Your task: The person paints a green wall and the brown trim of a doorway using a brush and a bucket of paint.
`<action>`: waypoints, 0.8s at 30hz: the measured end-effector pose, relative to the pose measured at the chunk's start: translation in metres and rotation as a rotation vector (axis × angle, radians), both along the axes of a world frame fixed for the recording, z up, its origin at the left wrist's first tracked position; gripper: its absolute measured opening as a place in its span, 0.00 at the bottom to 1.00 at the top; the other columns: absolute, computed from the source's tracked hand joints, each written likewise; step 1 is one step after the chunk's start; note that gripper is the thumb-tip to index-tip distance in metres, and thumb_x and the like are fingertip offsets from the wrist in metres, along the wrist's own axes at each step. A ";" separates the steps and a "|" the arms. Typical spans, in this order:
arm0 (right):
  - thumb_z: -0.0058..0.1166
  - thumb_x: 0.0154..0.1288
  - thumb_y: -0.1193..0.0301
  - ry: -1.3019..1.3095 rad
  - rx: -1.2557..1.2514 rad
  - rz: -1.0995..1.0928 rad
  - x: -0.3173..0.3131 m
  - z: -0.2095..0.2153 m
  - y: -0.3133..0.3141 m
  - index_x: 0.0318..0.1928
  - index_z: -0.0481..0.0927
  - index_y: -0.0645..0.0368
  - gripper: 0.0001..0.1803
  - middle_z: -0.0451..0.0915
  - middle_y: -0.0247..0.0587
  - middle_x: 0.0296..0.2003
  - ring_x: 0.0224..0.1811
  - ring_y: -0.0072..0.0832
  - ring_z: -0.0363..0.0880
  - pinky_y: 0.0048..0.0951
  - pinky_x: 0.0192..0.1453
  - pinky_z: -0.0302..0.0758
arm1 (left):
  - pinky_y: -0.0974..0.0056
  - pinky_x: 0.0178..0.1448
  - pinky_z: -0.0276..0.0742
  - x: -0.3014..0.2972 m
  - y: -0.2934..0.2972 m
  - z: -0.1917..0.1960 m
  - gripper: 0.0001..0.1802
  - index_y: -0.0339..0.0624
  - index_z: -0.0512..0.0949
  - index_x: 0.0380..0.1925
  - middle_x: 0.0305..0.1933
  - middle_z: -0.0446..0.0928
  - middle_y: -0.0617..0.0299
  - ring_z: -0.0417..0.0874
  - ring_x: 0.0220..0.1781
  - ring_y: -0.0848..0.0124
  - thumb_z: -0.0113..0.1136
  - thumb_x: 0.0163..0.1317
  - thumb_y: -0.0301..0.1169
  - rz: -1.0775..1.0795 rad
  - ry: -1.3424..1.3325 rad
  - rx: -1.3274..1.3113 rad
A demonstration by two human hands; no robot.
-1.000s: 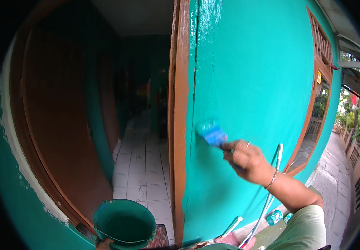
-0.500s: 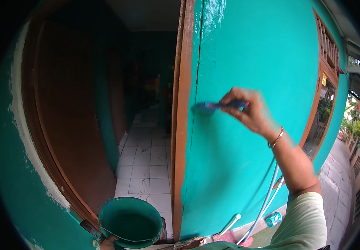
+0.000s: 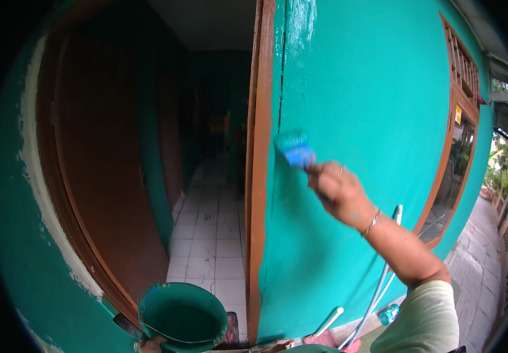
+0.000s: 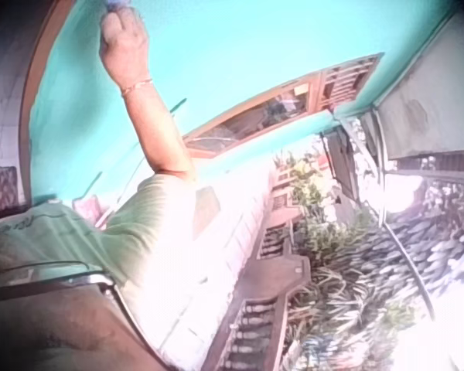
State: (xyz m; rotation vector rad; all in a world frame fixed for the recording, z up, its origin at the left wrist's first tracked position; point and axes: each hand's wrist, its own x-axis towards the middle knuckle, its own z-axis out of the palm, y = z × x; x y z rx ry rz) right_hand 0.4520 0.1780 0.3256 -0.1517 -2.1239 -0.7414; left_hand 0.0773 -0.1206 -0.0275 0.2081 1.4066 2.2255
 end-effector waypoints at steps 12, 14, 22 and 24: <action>0.64 0.58 0.75 -0.152 -0.809 -0.025 0.027 -0.098 0.001 0.38 0.79 0.57 0.08 0.82 0.47 0.33 0.36 0.47 0.81 0.41 0.41 0.79 | 0.58 0.42 0.78 -0.053 0.021 -0.093 0.24 0.35 0.75 0.52 0.43 0.78 0.57 0.79 0.40 0.59 0.57 0.51 0.15 -0.178 -0.076 -0.139; 0.65 0.56 0.74 -0.100 -0.683 -0.027 0.016 -0.039 0.004 0.36 0.80 0.57 0.08 0.82 0.46 0.32 0.35 0.45 0.82 0.40 0.39 0.78 | 0.58 0.41 0.78 -0.007 0.015 -0.040 0.25 0.35 0.75 0.52 0.43 0.78 0.56 0.79 0.39 0.58 0.59 0.50 0.15 -0.079 -0.090 -0.110; 0.66 0.58 0.80 0.393 -0.192 0.135 0.007 0.148 -0.018 0.39 0.80 0.65 0.09 0.85 0.41 0.40 0.44 0.27 0.84 0.28 0.50 0.81 | 0.55 0.45 0.78 -0.003 0.020 -0.054 0.25 0.32 0.76 0.48 0.42 0.79 0.55 0.80 0.41 0.55 0.60 0.45 0.13 -0.112 -0.050 -0.050; 0.67 0.55 0.79 0.455 -0.025 0.218 0.004 0.154 -0.012 0.38 0.80 0.62 0.11 0.84 0.44 0.36 0.38 0.37 0.85 0.34 0.42 0.80 | 0.55 0.46 0.78 0.004 0.023 -0.042 0.23 0.31 0.77 0.45 0.41 0.80 0.54 0.80 0.42 0.55 0.61 0.44 0.12 -0.125 -0.069 -0.039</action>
